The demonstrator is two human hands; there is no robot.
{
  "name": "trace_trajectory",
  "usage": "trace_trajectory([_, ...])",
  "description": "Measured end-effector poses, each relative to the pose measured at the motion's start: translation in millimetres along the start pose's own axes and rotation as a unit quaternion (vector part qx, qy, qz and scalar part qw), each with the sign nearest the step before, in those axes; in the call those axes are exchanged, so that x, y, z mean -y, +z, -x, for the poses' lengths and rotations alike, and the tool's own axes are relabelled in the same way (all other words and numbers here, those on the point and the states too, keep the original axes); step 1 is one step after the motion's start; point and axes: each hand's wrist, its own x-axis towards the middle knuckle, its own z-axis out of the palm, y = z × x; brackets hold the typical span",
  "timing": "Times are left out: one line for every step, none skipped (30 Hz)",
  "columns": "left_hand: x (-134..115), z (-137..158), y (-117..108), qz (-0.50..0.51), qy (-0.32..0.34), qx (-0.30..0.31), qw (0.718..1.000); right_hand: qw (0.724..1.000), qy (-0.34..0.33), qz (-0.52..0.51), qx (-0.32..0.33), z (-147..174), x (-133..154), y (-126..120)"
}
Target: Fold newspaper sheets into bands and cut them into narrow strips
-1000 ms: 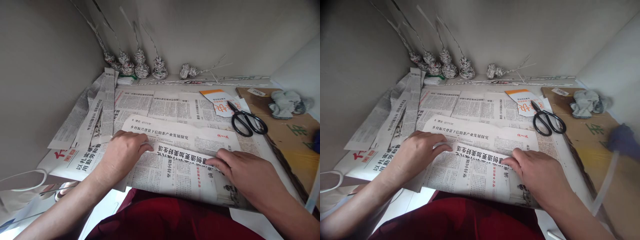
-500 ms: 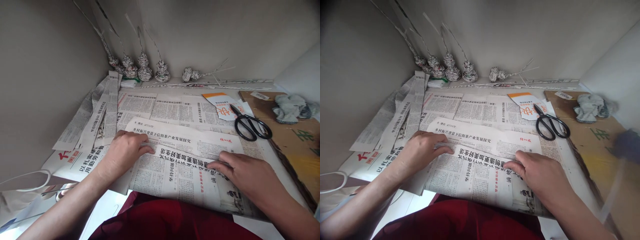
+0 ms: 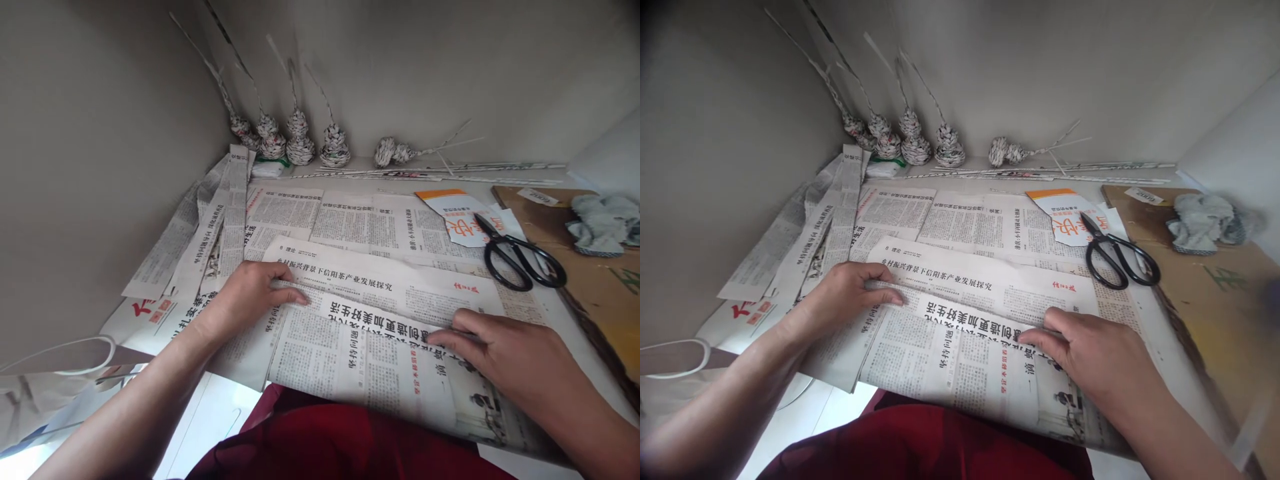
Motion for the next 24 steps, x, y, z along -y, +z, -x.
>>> trace_trajectory([1.0, -0.2, -1.1, 0.004, -0.002, 0.001, 1.000, 1.000, 0.002, 0.000, 0.003, 0.3, -0.2, 0.4])
trace_trajectory([1.8, -0.5, -1.9, 0.006, 0.001, 0.002, 1.000, 1.000, 0.004, 0.000, 0.005, 0.4, -0.3, 0.6])
trace_trajectory([2.7, -0.7, -2.5, 0.007, 0.008, 0.002, 1.000, 1.000, 0.005, 0.000, 0.006, 0.3, -0.3, 0.5])
trace_trajectory([3.5, -0.8, -2.9, 0.008, 0.020, 0.004, 1.000, 1.000, 0.004, 0.000, 0.005, 0.1, -0.1, 0.2])
trace_trajectory([4.4, -0.9, -3.1, 0.009, 0.033, 0.008, 0.999, 1.000, 0.003, 0.000, 0.001, -0.2, 0.1, -0.1])
trace_trajectory([5.4, -0.9, -3.3, 0.010, 0.046, 0.014, 0.999, 1.000, 0.002, -0.001, -0.001, -0.6, 0.2, -0.6])
trace_trajectory([6.3, -0.9, -3.3, 0.007, 0.059, 0.019, 0.998, 1.000, 0.001, -0.004, -0.002, -1.0, 0.3, -0.9])
trace_trajectory([7.2, -0.9, -3.4, -0.003, 0.071, 0.022, 0.997, 1.000, 0.000, -0.007, -0.002, -1.4, 0.2, -1.2])
trace_trajectory([8.1, -0.9, -3.4, -0.016, 0.080, 0.023, 0.996, 1.000, 0.001, -0.011, 0.001, -1.8, 0.0, -1.2])
trace_trajectory([8.9, -1.0, -3.3, -0.030, 0.087, 0.021, 0.996, 1.000, 0.003, -0.013, 0.004, -2.0, -0.4, -0.9])
trace_trajectory([9.6, -1.1, -3.1, -0.044, 0.091, 0.017, 0.995, 1.000, 0.005, -0.014, 0.008, -2.2, -0.8, -0.5])
trace_trajectory([10.2, -1.1, -2.7, -0.060, 0.094, 0.013, 0.994, 1.000, 0.008, -0.015, 0.010, -2.2, -1.2, 0.2])
trace_trajectory([10.8, -1.2, -2.3, -0.074, 0.094, 0.009, 0.993, 1.000, 0.011, -0.017, 0.011, -2.0, -1.6, 0.8])
trace_trajectory([11.4, -1.1, -1.6, -0.085, 0.093, 0.004, 0.992, 1.000, 0.014, -0.019, 0.013, -1.8, -1.8, 1.4])
trace_trajectory([12.2, -1.0, -0.9, -0.097, 0.094, -0.001, 0.991, 1.000, 0.016, -0.021, 0.015, -1.5, -2.0, 1.7])
trace_trajectory([13.1, -0.8, -0.1, -0.108, 0.096, -0.007, 0.989, 0.999, 0.017, -0.021, 0.017, -1.3, -2.1, 1.8])
trace_trajectory([14.3, -0.5, 0.8, -0.117, 0.099, -0.014, 0.988, 0.999, 0.020, -0.021, 0.019, -1.1, -2.0, 1.4])
trace_trajectory([15.8, -0.2, 1.8, -0.123, 0.104, -0.021, 0.987, 0.999, 0.022, -0.020, 0.023, -1.1, -1.9, 0.7])
trace_trajectory([17.6, 0.1, 2.8, -0.127, 0.111, -0.030, 0.985, 0.999, 0.026, -0.021, 0.028, -1.3, -1.7, -0.3])
trace_trajectory([19.6, 0.4, 3.9, -0.130, 0.119, -0.040, 0.984, 0.999, 0.032, -0.023, 0.035, -1.7, -1.4, -1.6])
trace_trajectory([21.8, 0.7, 5.0, -0.131, 0.127, -0.050, 0.982, 0.998, 0.038, -0.028, 0.044, -2.2, -1.0, -3.0])
trace_trajectory([24.1, 0.9, 6.2, -0.129, 0.137, -0.059, 0.980, 0.997, 0.044, -0.035, 0.056, -2.8, -0.5, -4.3])
trace_trajectory([26.2, 1.2, 7.4, -0.127, 0.144, -0.068, 0.979, 0.996, 0.050, -0.044, 0.067, -3.5, 0.0, -5.5])
trace_trajectory([28.0, 1.4, 8.5, -0.124, 0.149, -0.076, 0.978, 0.994, 0.055, -0.051, 0.077, -4.1, 0.4, -6.4])
